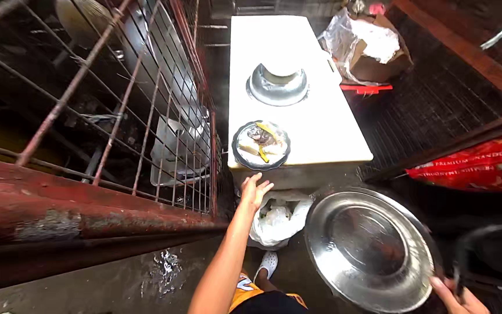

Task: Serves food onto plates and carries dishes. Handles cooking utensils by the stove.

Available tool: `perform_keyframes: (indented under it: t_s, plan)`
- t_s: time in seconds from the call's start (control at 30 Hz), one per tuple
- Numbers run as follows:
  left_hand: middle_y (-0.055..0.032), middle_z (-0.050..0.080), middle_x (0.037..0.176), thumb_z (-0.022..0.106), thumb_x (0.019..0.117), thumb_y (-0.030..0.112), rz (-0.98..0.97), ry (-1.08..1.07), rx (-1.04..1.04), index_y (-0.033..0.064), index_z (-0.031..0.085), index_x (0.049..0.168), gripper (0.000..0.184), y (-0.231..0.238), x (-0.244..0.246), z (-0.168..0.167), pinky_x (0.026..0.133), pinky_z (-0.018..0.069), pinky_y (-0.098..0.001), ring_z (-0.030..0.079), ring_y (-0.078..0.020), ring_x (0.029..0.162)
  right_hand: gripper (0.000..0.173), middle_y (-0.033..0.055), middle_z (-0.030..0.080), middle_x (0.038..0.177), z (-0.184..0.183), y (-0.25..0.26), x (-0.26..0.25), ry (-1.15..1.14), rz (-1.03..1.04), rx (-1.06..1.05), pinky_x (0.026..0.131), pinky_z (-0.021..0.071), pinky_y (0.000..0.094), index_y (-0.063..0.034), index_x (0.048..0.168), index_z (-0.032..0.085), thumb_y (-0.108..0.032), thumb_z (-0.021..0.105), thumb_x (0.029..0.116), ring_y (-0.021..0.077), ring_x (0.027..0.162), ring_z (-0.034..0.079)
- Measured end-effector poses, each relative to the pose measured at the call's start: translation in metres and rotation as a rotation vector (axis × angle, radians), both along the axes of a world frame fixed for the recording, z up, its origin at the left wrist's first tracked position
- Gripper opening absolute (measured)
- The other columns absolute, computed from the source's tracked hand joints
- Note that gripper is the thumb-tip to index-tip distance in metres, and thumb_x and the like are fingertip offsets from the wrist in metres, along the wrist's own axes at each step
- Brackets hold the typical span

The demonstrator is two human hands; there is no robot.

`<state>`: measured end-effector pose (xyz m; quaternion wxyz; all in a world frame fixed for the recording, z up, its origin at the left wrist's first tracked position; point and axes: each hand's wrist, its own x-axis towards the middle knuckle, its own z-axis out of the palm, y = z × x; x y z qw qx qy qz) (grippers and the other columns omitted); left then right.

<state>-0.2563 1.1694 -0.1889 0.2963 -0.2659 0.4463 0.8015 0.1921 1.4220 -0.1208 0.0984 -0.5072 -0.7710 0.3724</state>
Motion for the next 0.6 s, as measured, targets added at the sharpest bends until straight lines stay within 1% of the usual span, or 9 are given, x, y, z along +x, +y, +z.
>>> perform_keyframes:
  t_s: [0.1,0.13,0.2,0.23,0.27,0.33,0.4,0.5,0.6]
  plan:
    - [-0.0283,0.042,0.15,0.051,0.1059,0.014,-0.172,0.058,-0.083,0.0007,0.028,0.156,0.057,-0.033,0.048,-0.02,0.09,0.0583,-0.0521,0.063,-0.0402,0.117,0.048,0.0289,0.07,0.107,-0.004,0.0,-0.04,-0.042,0.329,0.042,0.092,0.0539,0.05,0.0131,0.128,0.061,-0.025,0.061,0.1005,0.0316,0.098,0.069]
    - [-0.0273,0.048,0.145,0.049,0.1067,0.014,-0.241,0.074,-0.119,-0.0011,0.033,0.154,0.052,-0.048,0.067,-0.027,0.09,0.0584,-0.0508,0.065,-0.0377,0.114,0.048,0.0297,0.07,0.11,-0.009,-0.001,-0.056,-0.029,0.468,0.067,0.093,0.0534,0.0534,0.0121,0.131,0.061,-0.025,0.06,0.1007,0.0358,0.1,0.07]
    - [-0.0239,0.058,0.136,0.045,0.1079,0.011,-0.445,0.094,-0.217,-0.004,0.046,0.145,0.04,-0.086,0.107,-0.04,0.089,0.0583,-0.0474,0.068,-0.0319,0.107,0.046,0.0288,0.067,0.127,-0.019,-0.009,-0.09,0.023,0.749,0.087,0.102,0.0516,0.0533,0.0104,0.136,0.06,-0.02,0.06,0.101,0.039,0.115,0.068]
    - [-0.0234,0.06,0.133,0.043,0.108,0.009,-0.584,0.112,-0.273,-0.0048,0.05,0.14,0.036,-0.108,0.126,-0.049,0.09,0.057,-0.0468,0.067,-0.0307,0.107,0.043,0.0278,0.063,0.135,-0.025,-0.015,-0.109,0.053,0.887,0.081,0.109,0.049,0.0512,0.0109,0.133,0.061,-0.017,0.06,0.1005,0.0386,0.124,0.064]
    - [-0.0242,0.06,0.133,0.043,0.1074,0.008,-0.738,0.152,-0.332,-0.0053,0.054,0.137,0.034,-0.134,0.143,-0.061,0.093,0.0548,-0.0474,0.066,-0.0312,0.108,0.035,0.026,0.061,0.139,-0.031,-0.023,-0.128,0.077,1.019,0.066,0.112,0.0471,0.0493,0.0112,0.124,0.066,-0.013,0.06,0.0994,0.0371,0.13,0.06]
    - [-0.0251,0.064,0.128,0.046,0.1057,0.008,-1.027,0.267,-0.52,-0.0042,0.062,0.132,0.033,-0.19,0.172,-0.089,0.1,0.0504,-0.0509,0.065,-0.0339,0.113,0.019,0.0226,0.059,0.143,-0.038,-0.048,-0.17,0.033,1.266,0.043,0.11,0.0488,0.0505,0.0082,0.106,0.071,-0.005,0.063,0.0953,0.036,0.132,0.059]
    - [-0.0254,0.066,0.128,0.052,0.1024,0.011,-1.209,0.26,-0.718,-0.0018,0.066,0.129,0.033,-0.248,0.201,-0.113,0.107,0.0457,-0.0574,0.062,-0.0391,0.122,0.015,0.0208,0.055,0.148,-0.042,-0.089,-0.209,-0.084,1.475,0.046,0.104,0.0521,0.0556,0.0053,0.104,0.073,0.0,0.065,0.0914,0.0381,0.13,0.06]
    - [-0.0267,0.067,0.123,0.066,0.096,0.022,-1.241,0.102,-0.892,-0.0013,0.068,0.123,0.036,-0.332,0.244,-0.143,0.103,0.0468,-0.0622,0.062,-0.043,0.12,0.022,0.022,0.053,0.151,-0.049,-0.176,-0.255,-0.133,1.712,0.047,0.106,0.0506,0.0559,0.0053,0.112,0.071,0.0,0.063,0.0926,0.0395,0.132,0.059]
    - [-0.028,0.066,0.125,0.062,0.096,0.02,-1.054,-0.11,-0.971,-0.0028,0.067,0.122,0.035,-0.403,0.278,-0.142,0.101,0.0468,-0.0646,0.061,-0.0449,0.121,0.025,0.0249,0.053,0.149,-0.064,-0.282,-0.284,-0.053,1.814,-0.001,0.112,0.0465,0.0524,0.0079,0.115,0.07,-0.003,0.061,0.094,0.038,0.136,0.055]
